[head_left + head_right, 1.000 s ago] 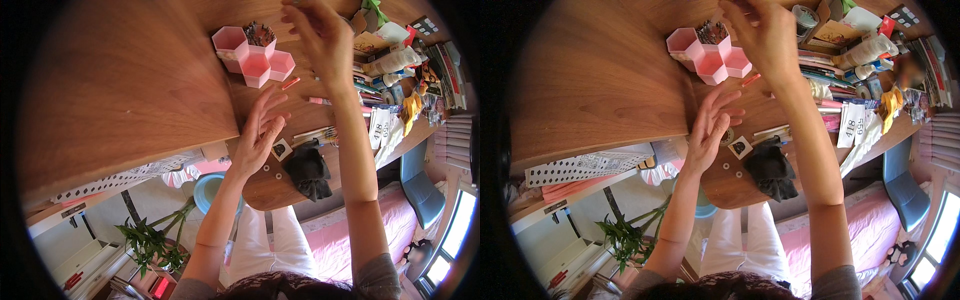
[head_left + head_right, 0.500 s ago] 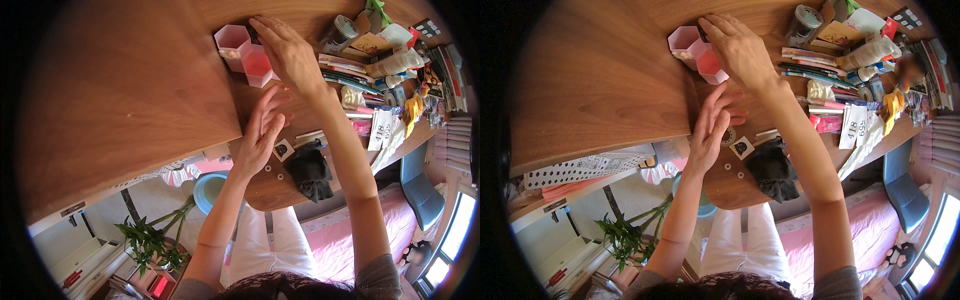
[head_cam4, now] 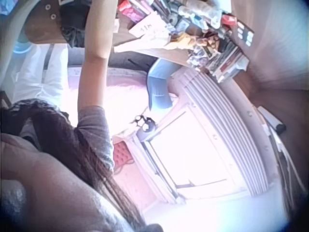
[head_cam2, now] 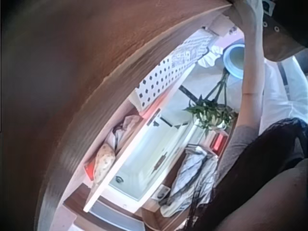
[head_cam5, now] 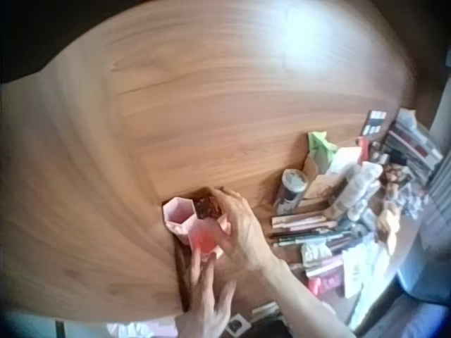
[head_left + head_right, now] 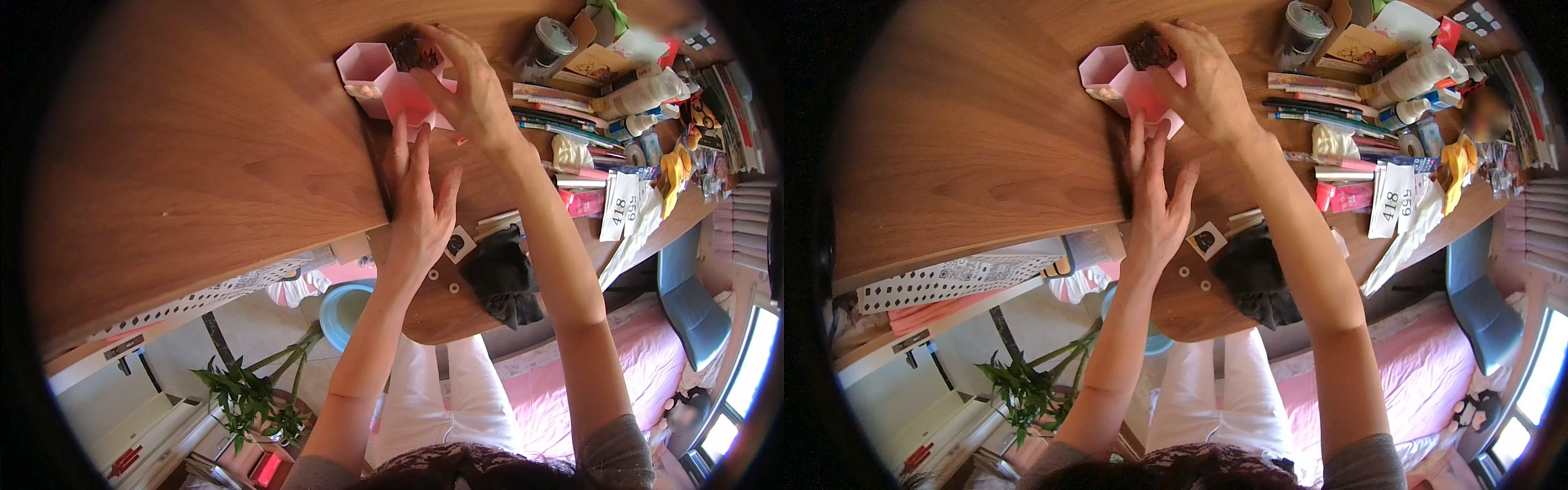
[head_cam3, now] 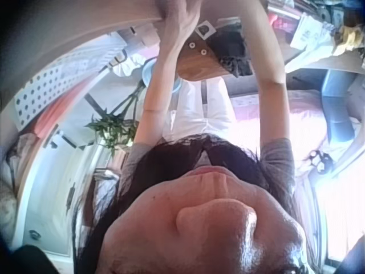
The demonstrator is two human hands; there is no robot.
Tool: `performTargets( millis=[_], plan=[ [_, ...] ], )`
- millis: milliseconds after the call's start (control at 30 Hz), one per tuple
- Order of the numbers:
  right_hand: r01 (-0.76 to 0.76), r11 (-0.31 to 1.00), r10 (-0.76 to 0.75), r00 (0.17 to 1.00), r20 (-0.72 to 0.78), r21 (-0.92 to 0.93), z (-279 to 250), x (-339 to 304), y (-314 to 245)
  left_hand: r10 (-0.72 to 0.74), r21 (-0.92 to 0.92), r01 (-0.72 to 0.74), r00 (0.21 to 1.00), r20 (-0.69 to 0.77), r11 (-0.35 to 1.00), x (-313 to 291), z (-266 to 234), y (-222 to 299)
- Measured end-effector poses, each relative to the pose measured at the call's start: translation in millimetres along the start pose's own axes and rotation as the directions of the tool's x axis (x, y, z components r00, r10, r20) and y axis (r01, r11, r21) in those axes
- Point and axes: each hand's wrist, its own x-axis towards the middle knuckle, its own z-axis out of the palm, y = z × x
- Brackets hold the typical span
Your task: The person organizes a cluttered desk by placing various pens, pencils, and markers into a pink hexagonal organizer. They sort the items one by one and place them into the compartments.
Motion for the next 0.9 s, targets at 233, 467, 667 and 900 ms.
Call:
performTargets(
  millis=[233,467,667,900],
  plan=[
    [-0.535,0.782,0.458,0.841,0.288,0.318,-59,5,-41,0.023,0.044,-0.021,0.999,-0.031,0.999,-1,3,-4],
    [-0.554,0.826,0.563,0.808,-0.175,0.1,-171,-93,-75,-0.008,-0.062,0.006,0.999,-0.041,0.998,-1,6,10],
    [-0.675,0.736,0.672,0.738,-0.057,-0.052,-187,-191,-115,-0.008,-0.041,0.024,0.933,0.361,0.999,-5,28,18],
    [-0.557,0.794,0.601,0.779,0.176,-0.246,-160,-227,-146,0.056,0.089,-0.104,0.902,0.429,0.991,-1,48,32]
  ],
)
